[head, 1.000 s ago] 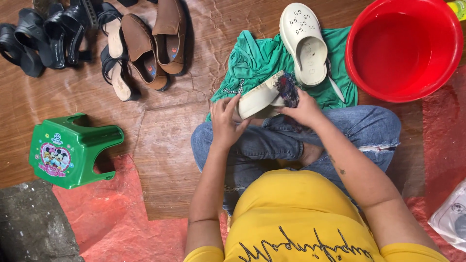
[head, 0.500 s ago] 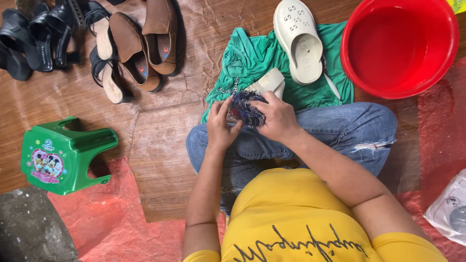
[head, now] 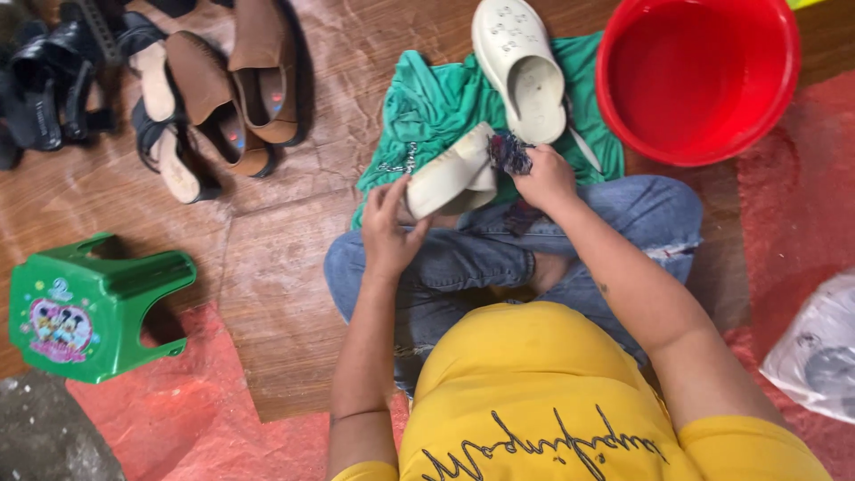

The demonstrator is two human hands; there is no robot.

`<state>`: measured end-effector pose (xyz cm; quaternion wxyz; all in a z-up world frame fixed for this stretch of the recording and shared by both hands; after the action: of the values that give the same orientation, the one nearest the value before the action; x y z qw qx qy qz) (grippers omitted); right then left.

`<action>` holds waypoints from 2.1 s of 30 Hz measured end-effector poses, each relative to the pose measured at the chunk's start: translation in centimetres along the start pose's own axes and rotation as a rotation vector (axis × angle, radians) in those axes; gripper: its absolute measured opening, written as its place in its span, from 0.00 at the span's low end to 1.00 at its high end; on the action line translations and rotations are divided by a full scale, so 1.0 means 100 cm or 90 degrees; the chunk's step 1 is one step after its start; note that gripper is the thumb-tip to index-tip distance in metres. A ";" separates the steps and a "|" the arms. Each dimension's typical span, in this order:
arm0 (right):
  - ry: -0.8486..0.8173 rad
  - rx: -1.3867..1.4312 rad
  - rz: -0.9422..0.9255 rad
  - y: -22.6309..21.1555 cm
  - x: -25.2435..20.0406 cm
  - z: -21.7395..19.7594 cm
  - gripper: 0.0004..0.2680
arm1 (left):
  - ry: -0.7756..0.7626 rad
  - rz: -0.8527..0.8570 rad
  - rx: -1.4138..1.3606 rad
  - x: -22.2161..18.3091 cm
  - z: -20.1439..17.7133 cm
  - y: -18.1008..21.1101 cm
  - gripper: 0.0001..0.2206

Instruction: Cleaning a white shoe using a brush and water from a bowl

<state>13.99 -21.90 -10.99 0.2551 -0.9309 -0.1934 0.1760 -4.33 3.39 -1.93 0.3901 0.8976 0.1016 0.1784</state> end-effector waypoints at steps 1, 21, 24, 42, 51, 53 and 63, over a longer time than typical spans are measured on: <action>0.004 -0.001 0.006 -0.003 -0.006 0.003 0.09 | -0.004 0.004 -0.004 -0.002 0.001 0.000 0.36; -0.001 0.024 -0.149 -0.094 -0.039 -0.012 0.08 | 0.021 -0.030 0.036 -0.009 0.006 -0.025 0.35; -0.003 0.076 -0.190 -0.088 -0.051 0.014 0.13 | 0.029 -0.033 0.027 -0.006 0.002 -0.018 0.34; 0.029 0.083 -0.109 -0.046 -0.016 0.001 0.07 | -0.013 -0.016 0.029 -0.005 0.010 -0.011 0.37; -0.001 0.148 -0.133 -0.091 -0.037 -0.014 0.09 | 0.005 -0.042 0.018 -0.010 0.014 -0.025 0.37; 0.001 0.147 -0.161 -0.089 -0.042 -0.012 0.08 | -0.002 -0.046 0.018 -0.010 0.014 -0.023 0.37; -0.021 0.138 0.111 -0.031 0.013 0.004 0.14 | 0.012 -0.028 -0.003 -0.003 0.013 -0.009 0.35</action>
<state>14.12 -18.72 -9.94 0.3350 -0.9079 -0.0958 0.2329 -4.09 3.03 -3.50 0.3949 0.8926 0.1247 0.1781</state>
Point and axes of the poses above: each hand's wrist, its own x-axis towards the middle knuckle, its own z-axis out of the palm, y = z × x, the point moved 4 cm from there along x, towards the middle knuckle, and after that the axes turned 6 degrees about -y, right-handed, at the moved point
